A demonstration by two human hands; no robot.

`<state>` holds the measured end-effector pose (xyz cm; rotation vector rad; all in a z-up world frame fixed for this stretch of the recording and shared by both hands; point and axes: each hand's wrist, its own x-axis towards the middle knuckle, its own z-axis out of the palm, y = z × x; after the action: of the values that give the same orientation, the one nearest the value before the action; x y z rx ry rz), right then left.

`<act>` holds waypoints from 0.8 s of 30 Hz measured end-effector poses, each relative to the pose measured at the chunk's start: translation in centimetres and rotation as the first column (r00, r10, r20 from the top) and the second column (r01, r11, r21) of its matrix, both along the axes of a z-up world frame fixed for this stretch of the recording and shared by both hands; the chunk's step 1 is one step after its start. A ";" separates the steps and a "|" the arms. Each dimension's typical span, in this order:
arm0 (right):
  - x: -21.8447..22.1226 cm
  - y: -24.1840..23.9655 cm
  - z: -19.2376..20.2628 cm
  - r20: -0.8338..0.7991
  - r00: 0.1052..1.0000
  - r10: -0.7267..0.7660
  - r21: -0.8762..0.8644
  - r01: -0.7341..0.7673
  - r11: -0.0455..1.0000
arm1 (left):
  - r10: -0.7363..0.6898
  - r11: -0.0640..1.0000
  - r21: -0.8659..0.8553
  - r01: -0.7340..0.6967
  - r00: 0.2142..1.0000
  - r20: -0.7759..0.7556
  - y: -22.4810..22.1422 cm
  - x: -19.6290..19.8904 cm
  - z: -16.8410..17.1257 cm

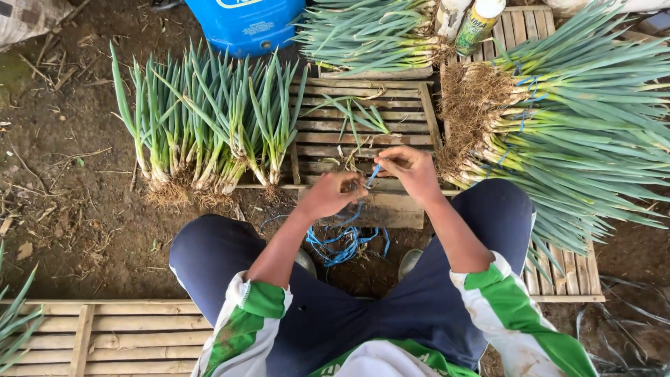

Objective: Bundling green onions into groups and tying them with blue plastic string.

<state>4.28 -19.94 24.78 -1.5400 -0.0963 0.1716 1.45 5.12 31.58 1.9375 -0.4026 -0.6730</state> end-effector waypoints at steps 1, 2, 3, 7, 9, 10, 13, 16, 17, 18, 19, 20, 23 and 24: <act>0.2 0.0 -0.3 0.002 1.000 -0.001 0.003 0.001 1.000 | -0.001 1.000 0.003 0.001 1.000 0.002 -0.2 0.3 -1.1; 0.5 -0.1 -0.7 -0.009 0.999 -0.037 0.019 0.037 0.999 | 0.018 1.000 -0.016 -0.017 1.000 0.015 -0.4 0.6 -2.2; 0.4 -0.2 -1.2 -0.026 0.997 -0.077 0.033 0.078 0.996 | 0.031 0.999 -0.036 -0.030 0.999 0.022 -0.7 0.7 -3.4; 0.9 -0.4 -0.4 -0.045 0.976 -0.213 0.049 0.215 0.975 | 0.056 0.994 -0.088 -0.060 0.997 -0.057 -0.1 3.2 -6.5; 1.1 -0.6 -0.3 -0.051 0.962 -0.269 0.044 0.271 0.962 | 0.078 0.989 -0.115 -0.090 0.991 -0.106 0.3 3.8 -8.5; 1.0 -0.7 -0.6 -0.054 0.961 -0.270 0.045 0.273 0.961 | 0.076 0.990 -0.113 -0.089 0.991 -0.109 0.5 3.7 -7.7; 1.5 -0.6 -1.2 -0.051 0.961 -0.270 0.005 0.271 0.963 | 0.064 0.992 -0.109 -0.071 0.996 -0.068 1.2 3.9 -4.9; 1.8 -0.8 -1.7 -0.043 0.967 -0.252 -0.030 0.251 0.968 | 0.095 0.993 -0.059 -0.099 0.993 -0.064 1.5 3.9 -3.5; 1.9 -0.9 -1.9 -0.068 0.968 -0.240 -0.032 0.238 0.971 | 0.130 0.991 -0.020 -0.131 0.990 -0.049 1.7 4.1 -3.8; 2.0 -1.0 -2.1 -0.092 0.969 -0.228 -0.034 0.226 0.974 | 0.165 0.986 0.018 -0.164 0.986 -0.033 1.9 4.2 -4.1; 2.0 -1.2 -2.3 -0.094 0.970 -0.226 -0.036 0.223 0.974 | 0.167 0.986 0.018 -0.167 0.985 -0.036 2.0 4.5 -4.8; 1.9 -1.4 -2.5 -0.122 0.967 -0.226 -0.031 0.224 0.974 | 0.244 0.970 0.031 -0.243 0.969 -0.041 2.1 4.7 -5.4; 1.5 -0.7 -1.9 -0.172 0.961 -0.216 -0.024 0.215 0.976 | 0.393 0.920 0.008 -0.393 0.919 -0.022 2.3 5.7 -7.9; 1.2 -0.3 -1.5 -0.197 0.958 -0.206 -0.020 0.206 0.978 | 0.464 0.886 -0.028 -0.463 0.886 -0.002 2.4 6.0 -8.8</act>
<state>5.46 -20.21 23.25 -1.5135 0.2222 0.1578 7.48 7.53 22.74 1.9105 0.0577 -0.3444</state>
